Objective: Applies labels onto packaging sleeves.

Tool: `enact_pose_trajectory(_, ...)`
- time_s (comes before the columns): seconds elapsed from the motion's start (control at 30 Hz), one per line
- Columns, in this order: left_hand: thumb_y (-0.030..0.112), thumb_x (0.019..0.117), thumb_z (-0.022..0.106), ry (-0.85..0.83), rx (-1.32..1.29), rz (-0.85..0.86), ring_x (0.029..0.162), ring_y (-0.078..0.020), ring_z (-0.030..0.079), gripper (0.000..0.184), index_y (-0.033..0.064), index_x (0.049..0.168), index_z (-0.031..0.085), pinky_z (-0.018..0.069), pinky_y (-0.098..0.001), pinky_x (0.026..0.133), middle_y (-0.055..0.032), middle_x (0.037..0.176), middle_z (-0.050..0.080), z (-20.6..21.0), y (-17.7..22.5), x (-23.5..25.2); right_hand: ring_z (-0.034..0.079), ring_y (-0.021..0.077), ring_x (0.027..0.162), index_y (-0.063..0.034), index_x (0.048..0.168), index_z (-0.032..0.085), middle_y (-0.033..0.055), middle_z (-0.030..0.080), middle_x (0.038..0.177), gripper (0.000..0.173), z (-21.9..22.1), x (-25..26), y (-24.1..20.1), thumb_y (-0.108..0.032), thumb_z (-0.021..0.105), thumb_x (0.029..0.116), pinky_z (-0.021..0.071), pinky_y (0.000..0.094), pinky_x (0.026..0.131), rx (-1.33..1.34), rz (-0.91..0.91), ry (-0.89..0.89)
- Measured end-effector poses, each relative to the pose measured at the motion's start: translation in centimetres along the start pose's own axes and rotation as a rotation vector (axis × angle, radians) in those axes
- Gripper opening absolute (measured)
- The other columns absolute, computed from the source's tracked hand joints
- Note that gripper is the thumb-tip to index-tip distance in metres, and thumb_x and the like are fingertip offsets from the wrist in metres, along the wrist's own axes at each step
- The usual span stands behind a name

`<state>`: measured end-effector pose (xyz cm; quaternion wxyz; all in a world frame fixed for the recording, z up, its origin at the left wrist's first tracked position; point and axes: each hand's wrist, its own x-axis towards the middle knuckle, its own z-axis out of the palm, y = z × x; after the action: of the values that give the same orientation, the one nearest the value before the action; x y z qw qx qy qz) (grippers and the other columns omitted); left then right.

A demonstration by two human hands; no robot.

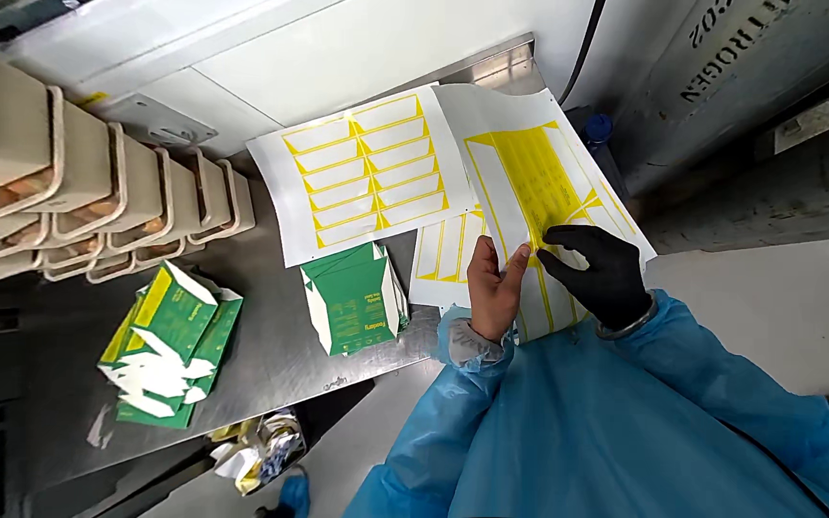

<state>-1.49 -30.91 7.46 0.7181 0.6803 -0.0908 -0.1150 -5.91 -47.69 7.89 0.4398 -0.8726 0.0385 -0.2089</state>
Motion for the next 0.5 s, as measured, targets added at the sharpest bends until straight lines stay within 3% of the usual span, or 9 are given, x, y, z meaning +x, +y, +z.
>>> enact_pose_trajectory(0.13, 0.006, 0.0990, 0.066, 0.002, 0.060, 0.073, 0.081, -0.0151, 0.071, 0.014, 0.0047, 0.109, 0.056, 0.0617, -0.0303, 0.071, -0.0078, 0.093, 0.070, 0.8, -0.1, -0.4, 0.071, 0.0183, 0.095, -0.0126, 0.095, 0.080, 0.0050, 0.077, 0.103, 0.011, 0.4, 0.0, -0.6, -0.020, 0.072, 0.0928, 0.0587, 0.0305, 0.079, -0.240, -0.089, 0.048)
enact_pose_trajectory(0.27, 0.004, 0.0981, 0.066, 0.029, 0.044, 0.136, 0.083, -0.0176, 0.071, 0.013, 0.0013, 0.105, 0.056, 0.0625, -0.0332, 0.075, -0.0100, 0.092, 0.070, 1.8, -0.1, -0.4, 0.070, 0.0268, 0.090, -0.0088, 0.092, 0.075, 0.0101, 0.074, 0.097, 0.018, 0.1, 0.4, -1.6, -0.023, 0.066, 0.0954, 0.0578, 0.0379, 0.073, -0.455, -0.112, 0.009)
enact_pose_trajectory(0.4, 0.021, 0.1031, 0.064, 0.103, 0.050, -0.028, 0.083, -0.0148, 0.071, 0.019, 0.0112, 0.118, 0.058, 0.0619, -0.0304, 0.070, -0.0057, 0.099, 0.071, 2.6, 1.1, -1.3, 0.069, 0.0264, 0.090, -0.0086, 0.098, 0.076, 0.0100, 0.074, 0.103, 0.027, -0.7, 0.4, -2.0, -0.033, 0.065, 0.0945, 0.0567, 0.0390, 0.072, -0.477, -0.094, -0.013)
enact_pose_trajectory(0.5, 0.024, 0.1031, 0.064, 0.103, 0.023, -0.080, 0.086, -0.0140, 0.071, 0.023, 0.0110, 0.122, 0.059, 0.0618, -0.0308, 0.074, -0.0055, 0.101, 0.071, 2.5, 1.1, -1.2, 0.071, 0.0229, 0.092, -0.0096, 0.098, 0.078, 0.0081, 0.076, 0.104, 0.024, -1.0, 0.5, -1.8, -0.032, 0.069, 0.0925, 0.0588, 0.0361, 0.075, -0.401, -0.095, -0.013)
